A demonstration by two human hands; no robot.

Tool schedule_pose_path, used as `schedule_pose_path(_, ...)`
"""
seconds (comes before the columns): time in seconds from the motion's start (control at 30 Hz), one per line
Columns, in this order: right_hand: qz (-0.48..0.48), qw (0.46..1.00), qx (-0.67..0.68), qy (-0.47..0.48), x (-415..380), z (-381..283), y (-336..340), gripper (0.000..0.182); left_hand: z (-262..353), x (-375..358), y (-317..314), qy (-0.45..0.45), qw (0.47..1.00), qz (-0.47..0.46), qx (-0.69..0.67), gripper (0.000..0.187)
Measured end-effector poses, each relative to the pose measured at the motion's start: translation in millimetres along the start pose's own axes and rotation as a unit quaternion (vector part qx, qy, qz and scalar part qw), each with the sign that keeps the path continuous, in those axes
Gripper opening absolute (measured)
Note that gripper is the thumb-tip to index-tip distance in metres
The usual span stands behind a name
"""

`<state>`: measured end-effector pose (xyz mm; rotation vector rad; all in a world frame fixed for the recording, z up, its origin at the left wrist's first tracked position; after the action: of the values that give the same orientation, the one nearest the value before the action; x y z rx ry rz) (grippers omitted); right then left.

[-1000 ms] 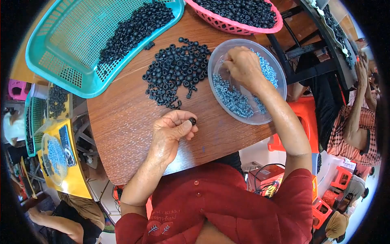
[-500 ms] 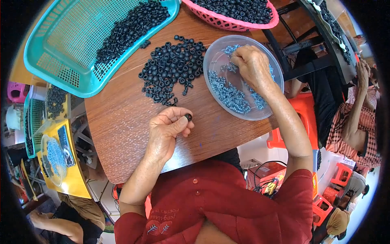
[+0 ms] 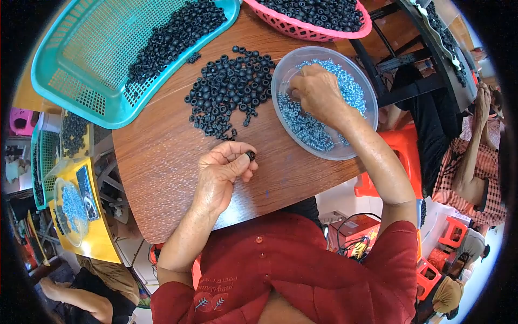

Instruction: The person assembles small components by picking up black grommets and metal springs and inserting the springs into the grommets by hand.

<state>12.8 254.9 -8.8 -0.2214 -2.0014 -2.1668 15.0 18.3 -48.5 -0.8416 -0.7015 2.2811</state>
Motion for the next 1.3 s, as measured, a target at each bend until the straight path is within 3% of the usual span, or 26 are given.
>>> schedule_pose_path(0.13, 0.028, 0.999, 0.003, 0.031, 1.1, -7.2, 0.9, 0.006, -0.6, 0.1, 1.8, -0.001, 1.0, 0.001, -0.004, 0.014)
schedule_pose_path(0.33, 0.056, 0.996, 0.069, -0.032, -8.5, -5.8, 24.7, 0.009, -1.5, 0.0, 2.1, -0.004, 1.0, -0.01, -0.012, 0.015)
schedule_pose_path(0.4, 0.054, 0.963, 0.233, -0.124, -18.0, -4.0, 33.9, 0.01, -2.3, -0.8, 0.9, 0.0, 1.0, -0.012, -0.027, 0.015)
schedule_pose_path(0.43, 0.051, 0.962, 0.239, -0.124, -22.4, -12.8, 41.8, 0.01, -2.2, -2.5, 0.5, 0.002, 1.0, -0.005, -0.026, 0.015)
schedule_pose_path(0.5, 0.067, 0.88, 0.436, -0.175, -35.0, -28.8, 54.3, 0.012, -0.6, -5.3, -3.5, 0.003, 0.999, -0.01, -0.04, 0.015)
schedule_pose_path(0.67, 0.095, 0.812, 0.554, -0.158, -57.0, -88.6, 53.2, 0.011, 4.2, -14.5, -13.8, -0.015, 0.999, -0.014, -0.047, 0.017)
schedule_pose_path(0.8, 0.203, 0.857, 0.47, -0.066, -59.8, -112.0, 57.8, 0.012, 7.6, -22.7, -15.7, -0.031, 0.996, -0.004, -0.087, 0.018)
schedule_pose_path(0.9, 0.244, 0.871, 0.422, -0.065, -63.1, -117.8, 56.2, 0.013, 6.3, -26.8, -14.6, -0.039, 0.995, -0.005, -0.096, 0.019)
schedule_pose_path(1.03, 0.26, 0.881, 0.387, -0.082, -67.2, -123.4, 53.6, 0.017, 2.8, -29.2, -10.9, -0.042, 0.995, 0.002, -0.089, 0.018)
schedule_pose_path(1.2, 0.289, 0.926, 0.242, 0.009, -73.7, -144.0, 58.3, 0.031, -2.0, -32.9, -2.2, -0.052, 0.993, 0.02, -0.102, 0.018)
schedule_pose_path(1.3, 0.263, 0.935, 0.236, 0.031, -73.3, -149.4, 57.4, 0.034, -5.1, -33.9, 4.3, -0.051, 0.992, 0.024, -0.109, 0.018)
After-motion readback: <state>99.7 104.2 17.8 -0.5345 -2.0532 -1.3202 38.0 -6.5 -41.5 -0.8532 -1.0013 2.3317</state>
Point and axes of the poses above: each hand's wrist, its own x-axis towards the middle knuckle, its own y-axis out of the back of the hand, z = x × y, the point moved 5 cm from there along x, towards the middle knuckle, and after that the axes turned 10 degrees about -x, right-handed, at the moved point
